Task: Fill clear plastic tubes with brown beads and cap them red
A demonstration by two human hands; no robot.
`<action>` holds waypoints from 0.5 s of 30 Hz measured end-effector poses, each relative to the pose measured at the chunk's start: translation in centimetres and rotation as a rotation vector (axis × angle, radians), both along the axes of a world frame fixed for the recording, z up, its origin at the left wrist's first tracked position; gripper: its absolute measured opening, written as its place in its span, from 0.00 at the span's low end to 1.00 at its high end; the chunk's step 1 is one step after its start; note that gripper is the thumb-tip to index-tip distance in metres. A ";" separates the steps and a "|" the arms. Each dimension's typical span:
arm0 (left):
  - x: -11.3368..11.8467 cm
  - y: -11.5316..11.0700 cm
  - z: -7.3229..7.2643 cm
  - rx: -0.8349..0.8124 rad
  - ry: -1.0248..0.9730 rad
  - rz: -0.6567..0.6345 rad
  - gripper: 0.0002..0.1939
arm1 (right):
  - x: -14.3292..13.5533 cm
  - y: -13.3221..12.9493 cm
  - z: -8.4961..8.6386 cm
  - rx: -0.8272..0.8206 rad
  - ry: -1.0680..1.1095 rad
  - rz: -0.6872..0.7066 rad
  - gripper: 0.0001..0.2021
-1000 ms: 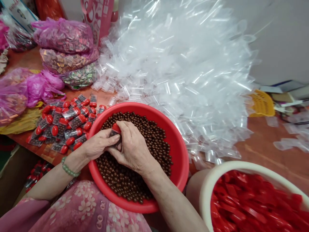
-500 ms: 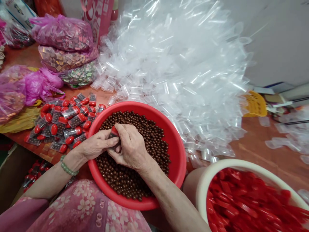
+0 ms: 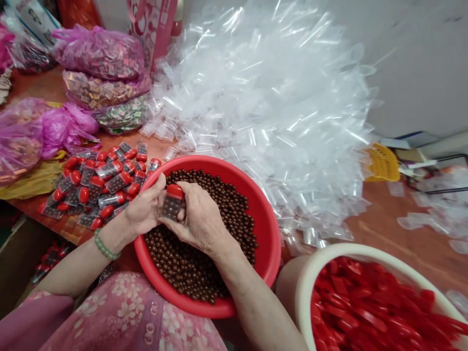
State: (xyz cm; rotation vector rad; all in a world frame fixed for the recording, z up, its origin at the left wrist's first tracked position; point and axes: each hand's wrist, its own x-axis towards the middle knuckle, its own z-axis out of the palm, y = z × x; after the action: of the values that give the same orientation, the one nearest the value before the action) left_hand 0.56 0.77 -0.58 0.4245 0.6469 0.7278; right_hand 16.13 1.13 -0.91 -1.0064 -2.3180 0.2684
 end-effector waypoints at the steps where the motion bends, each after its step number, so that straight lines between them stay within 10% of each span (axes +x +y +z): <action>1: 0.2 0.3 0.0 -0.051 0.017 -0.007 0.33 | 0.0 0.0 0.0 0.022 -0.034 -0.003 0.29; 15: 3.1 0.2 0.7 -0.150 0.428 0.284 0.16 | -0.4 0.0 0.3 0.299 -0.235 0.020 0.18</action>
State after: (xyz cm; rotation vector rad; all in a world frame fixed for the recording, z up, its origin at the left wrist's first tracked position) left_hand 3.64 0.94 0.11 0.3556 1.1748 0.8579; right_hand 15.71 1.10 -0.61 -0.9033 -2.4828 -0.1961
